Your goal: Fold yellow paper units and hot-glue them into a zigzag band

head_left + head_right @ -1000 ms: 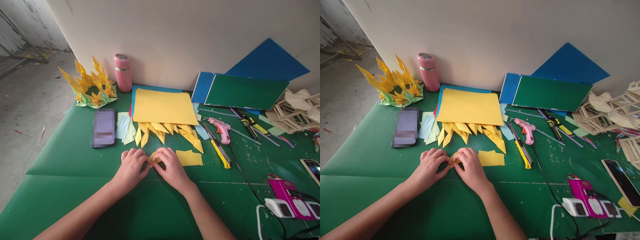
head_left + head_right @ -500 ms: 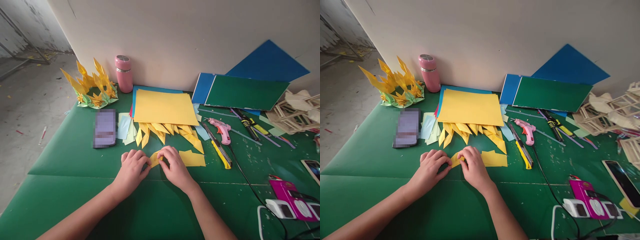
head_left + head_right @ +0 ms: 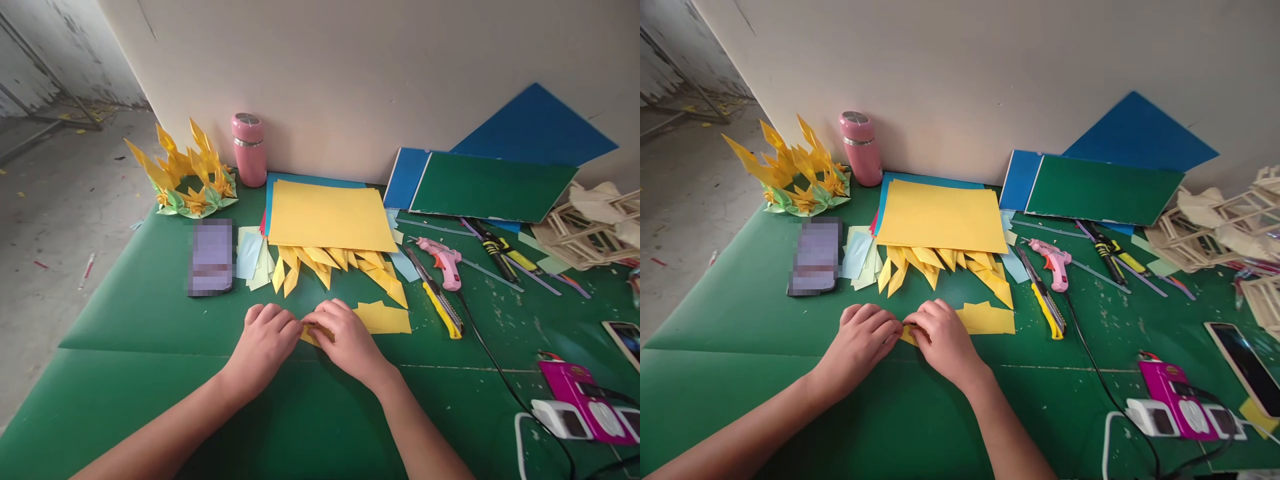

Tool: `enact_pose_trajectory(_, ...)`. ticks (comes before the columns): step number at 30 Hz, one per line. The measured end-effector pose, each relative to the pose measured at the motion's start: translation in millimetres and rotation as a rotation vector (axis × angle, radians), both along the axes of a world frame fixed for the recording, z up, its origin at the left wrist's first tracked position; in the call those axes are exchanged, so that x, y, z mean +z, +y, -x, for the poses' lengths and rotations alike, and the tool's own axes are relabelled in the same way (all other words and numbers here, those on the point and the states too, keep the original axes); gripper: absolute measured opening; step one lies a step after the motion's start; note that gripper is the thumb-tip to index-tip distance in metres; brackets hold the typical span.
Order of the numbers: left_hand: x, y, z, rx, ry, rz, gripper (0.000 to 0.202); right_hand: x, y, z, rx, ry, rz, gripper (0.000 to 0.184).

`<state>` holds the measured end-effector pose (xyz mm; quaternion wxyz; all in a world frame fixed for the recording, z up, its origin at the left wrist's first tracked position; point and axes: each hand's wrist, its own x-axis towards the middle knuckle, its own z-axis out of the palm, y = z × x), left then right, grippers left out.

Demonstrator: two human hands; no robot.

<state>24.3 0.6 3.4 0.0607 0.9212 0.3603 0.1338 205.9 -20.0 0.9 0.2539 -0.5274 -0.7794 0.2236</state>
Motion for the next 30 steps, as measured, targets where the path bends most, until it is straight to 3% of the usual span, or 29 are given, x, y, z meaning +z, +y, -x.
enact_pose_trajectory(3, -0.5, -10, 2, -0.036, 0.028, -0.069, 0.02, 0.8, -1, -1, -0.016, 0.048, 0.015, 0.019)
enact_pose_trajectory(11, -9.6, -40, 7, 0.062, 0.045, -0.207, 0.033, -0.3, -1, -1, -0.022, 0.084, 0.024, 0.015)
enact_pose_trajectory(20, -13.4, -43, 8, 0.074, 0.07, -0.199, 0.034, -9.2, -6, 2, -0.008, 0.06, -0.133, 0.016)
enact_pose_trajectory(30, -12.7, -47, 8, 0.096, 0.042, -0.19, 0.042, -12.1, -8, 4, -0.03, 0.103, -0.131, 0.015)
